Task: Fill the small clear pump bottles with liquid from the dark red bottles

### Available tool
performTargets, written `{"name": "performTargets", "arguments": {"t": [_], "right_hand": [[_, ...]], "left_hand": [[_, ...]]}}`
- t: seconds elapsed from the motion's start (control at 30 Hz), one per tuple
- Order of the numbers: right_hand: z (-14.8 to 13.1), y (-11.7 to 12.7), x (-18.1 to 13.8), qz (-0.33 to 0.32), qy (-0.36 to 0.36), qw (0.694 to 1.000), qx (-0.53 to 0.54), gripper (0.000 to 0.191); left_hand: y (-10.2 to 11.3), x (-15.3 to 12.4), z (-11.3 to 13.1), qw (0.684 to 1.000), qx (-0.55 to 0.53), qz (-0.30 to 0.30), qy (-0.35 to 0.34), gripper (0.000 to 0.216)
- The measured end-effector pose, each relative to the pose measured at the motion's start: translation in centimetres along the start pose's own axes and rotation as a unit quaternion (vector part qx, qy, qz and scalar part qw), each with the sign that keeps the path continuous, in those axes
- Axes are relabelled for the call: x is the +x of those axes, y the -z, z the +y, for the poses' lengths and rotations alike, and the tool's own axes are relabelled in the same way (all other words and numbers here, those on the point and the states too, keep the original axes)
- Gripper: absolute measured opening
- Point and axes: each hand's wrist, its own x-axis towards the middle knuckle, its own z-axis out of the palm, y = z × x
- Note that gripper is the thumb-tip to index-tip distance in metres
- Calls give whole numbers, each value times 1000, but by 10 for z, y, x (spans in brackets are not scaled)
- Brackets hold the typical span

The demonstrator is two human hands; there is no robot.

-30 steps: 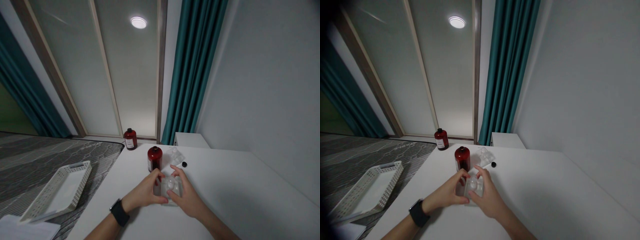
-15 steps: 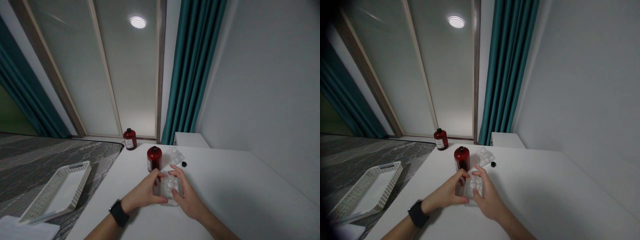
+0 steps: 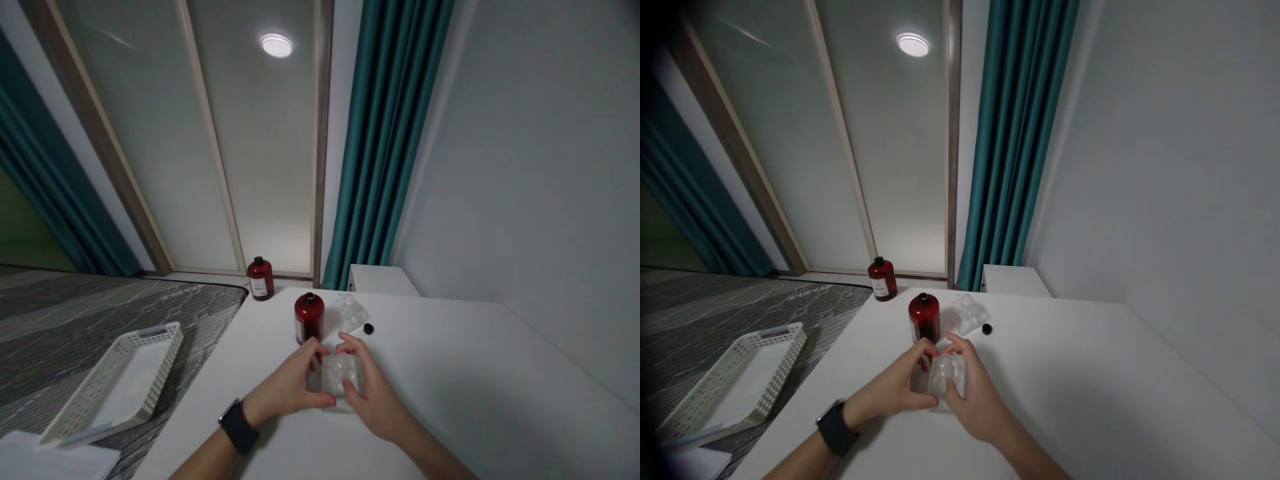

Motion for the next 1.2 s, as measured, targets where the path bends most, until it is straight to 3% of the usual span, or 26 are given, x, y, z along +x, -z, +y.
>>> {"name": "performTargets", "arguments": {"t": [0.3,0.7,1.2], "right_hand": [[5,0,2,48,0,998,-26,53],[14,7,2,162,28,986,24,54],[15,8,6,181,23,983,32,39]], "left_hand": [[1,0,3,1000,-1,-1,7,55],[-1,-1,-1,1000,14,7,1,56],[-2,-1,-4,1000,17,8,-3,56]]}}
